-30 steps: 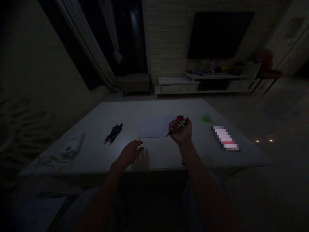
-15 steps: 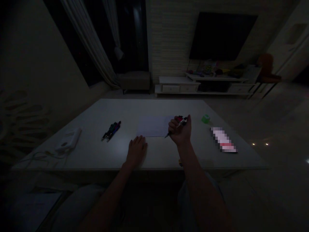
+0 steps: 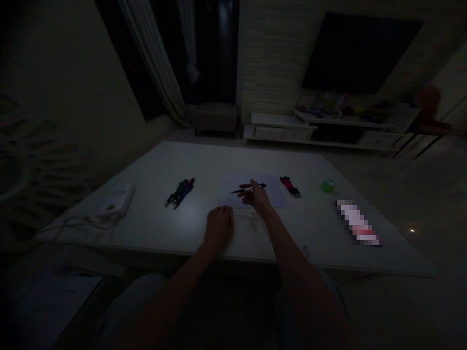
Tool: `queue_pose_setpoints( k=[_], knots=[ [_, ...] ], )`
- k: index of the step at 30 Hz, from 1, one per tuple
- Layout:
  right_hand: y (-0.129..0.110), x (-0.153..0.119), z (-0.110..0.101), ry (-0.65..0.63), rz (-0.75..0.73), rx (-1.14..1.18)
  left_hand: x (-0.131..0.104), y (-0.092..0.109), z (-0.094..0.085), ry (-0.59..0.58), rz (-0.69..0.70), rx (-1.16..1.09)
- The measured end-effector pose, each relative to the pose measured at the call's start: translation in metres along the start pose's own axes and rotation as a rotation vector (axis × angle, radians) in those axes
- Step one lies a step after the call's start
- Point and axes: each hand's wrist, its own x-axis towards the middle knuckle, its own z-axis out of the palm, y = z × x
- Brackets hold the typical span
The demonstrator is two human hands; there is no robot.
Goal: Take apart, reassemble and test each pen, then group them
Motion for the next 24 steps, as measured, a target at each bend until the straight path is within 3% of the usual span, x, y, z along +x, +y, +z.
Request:
queue_pose_setpoints(
  k=[3, 8, 19, 24],
  knots=[
    [0.017, 0.018, 0.007, 0.100, -0.098, -0.153, 0.000, 0.000, 0.001, -0.006, 0.008, 0.021],
    [0.033, 0.034, 0.018, 0.067, -0.095, -0.273, 0.000, 0.001, 0.000, -0.025, 0.000, 0.021],
    [0.061, 0.050, 0.026, 0.278, -0.270, -0.541, 0.000, 0.002, -0.003, -0.051, -0.003, 0.001],
    [0.066, 0.051, 0.025, 0.305, -0.276, -0.621, 0.000, 0.002, -0.002, -0.055, 0.005, 0.003]
  ],
)
